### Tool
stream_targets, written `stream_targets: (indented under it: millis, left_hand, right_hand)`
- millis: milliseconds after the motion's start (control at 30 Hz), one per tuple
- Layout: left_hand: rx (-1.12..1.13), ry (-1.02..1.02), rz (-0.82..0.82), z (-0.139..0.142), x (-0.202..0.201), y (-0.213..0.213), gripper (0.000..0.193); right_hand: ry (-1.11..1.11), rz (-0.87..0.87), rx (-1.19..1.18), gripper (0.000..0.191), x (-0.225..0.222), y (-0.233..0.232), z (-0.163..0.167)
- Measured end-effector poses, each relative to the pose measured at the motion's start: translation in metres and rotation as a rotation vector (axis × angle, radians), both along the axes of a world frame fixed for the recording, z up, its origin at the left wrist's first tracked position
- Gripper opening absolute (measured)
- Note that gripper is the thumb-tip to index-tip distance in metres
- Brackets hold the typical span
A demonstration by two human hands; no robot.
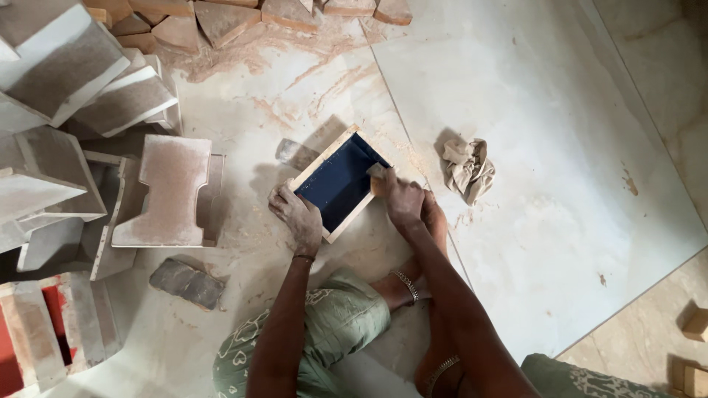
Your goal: The person sits on the floor and wipes wooden boxes with a cloth, cleaning the outer surfaces and the painted inner faces of the boxes one at a time, turning each box over to reach different sides.
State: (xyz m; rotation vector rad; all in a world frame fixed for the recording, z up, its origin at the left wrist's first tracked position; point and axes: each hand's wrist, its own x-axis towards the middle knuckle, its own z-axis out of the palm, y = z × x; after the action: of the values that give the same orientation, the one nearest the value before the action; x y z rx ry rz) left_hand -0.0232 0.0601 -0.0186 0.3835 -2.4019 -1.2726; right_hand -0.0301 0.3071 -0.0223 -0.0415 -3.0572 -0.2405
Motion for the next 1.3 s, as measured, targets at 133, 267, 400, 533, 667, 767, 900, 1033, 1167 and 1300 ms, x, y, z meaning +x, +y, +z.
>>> stream_targets:
  millis: [133,267,400,533,667,767,900,1033,1167,1300]
  left_hand:
    - [-0.024,-0.102,0.051,0.0,-0.002,-0.002,0.045]
    - [-0.034,-0.008,0.025,0.002,-0.002,-0.008,0.046]
    - [-0.009,0.013,-0.021,0.004,0.002,-0.011,0.046]
    - [0.005,0.044,-0.041,0.004,0.001,-0.012,0.044]
    - [-0.022,0.091,-0.133,0.006,-0.01,-0.025,0.046]
    - [-0.054,0.036,-0.262,0.008,-0.016,-0.036,0.041]
    - [-0.034,-0.014,-0.256,0.011,-0.017,-0.04,0.064]
    - [-0.034,-0.049,-0.234,0.01,-0.017,-0.038,0.057]
    - [-0.043,-0.042,-0.227,0.005,-0.018,-0.036,0.05]
    - [-0.082,-0.008,-0.207,0.003,-0.017,-0.034,0.05]
  right_hand:
    - [0.104,0.044,-0.049,0.029,0.036,-0.042,-0.019]
    - [0.177,0.332,-0.216,0.028,0.093,-0.114,-0.034]
    - [0.203,0.461,-0.11,0.036,0.081,-0.088,-0.025]
    - [0.076,0.15,0.285,0.053,0.026,-0.012,-0.004]
    - [0.176,0.066,-0.232,0.017,0.007,0.019,0.013]
    - [0.164,-0.367,-0.525,0.019,0.017,0.023,0.021]
    - [0.036,0.004,-0.116,0.034,0.042,0.016,0.033]
    - [-0.056,0.154,-0.094,0.071,0.068,-0.004,0.045]
    - [-0.109,0.149,-0.233,0.106,0.067,-0.021,0.057]
    - [-0.126,0.038,-0.272,0.111,0.034,-0.033,0.061]
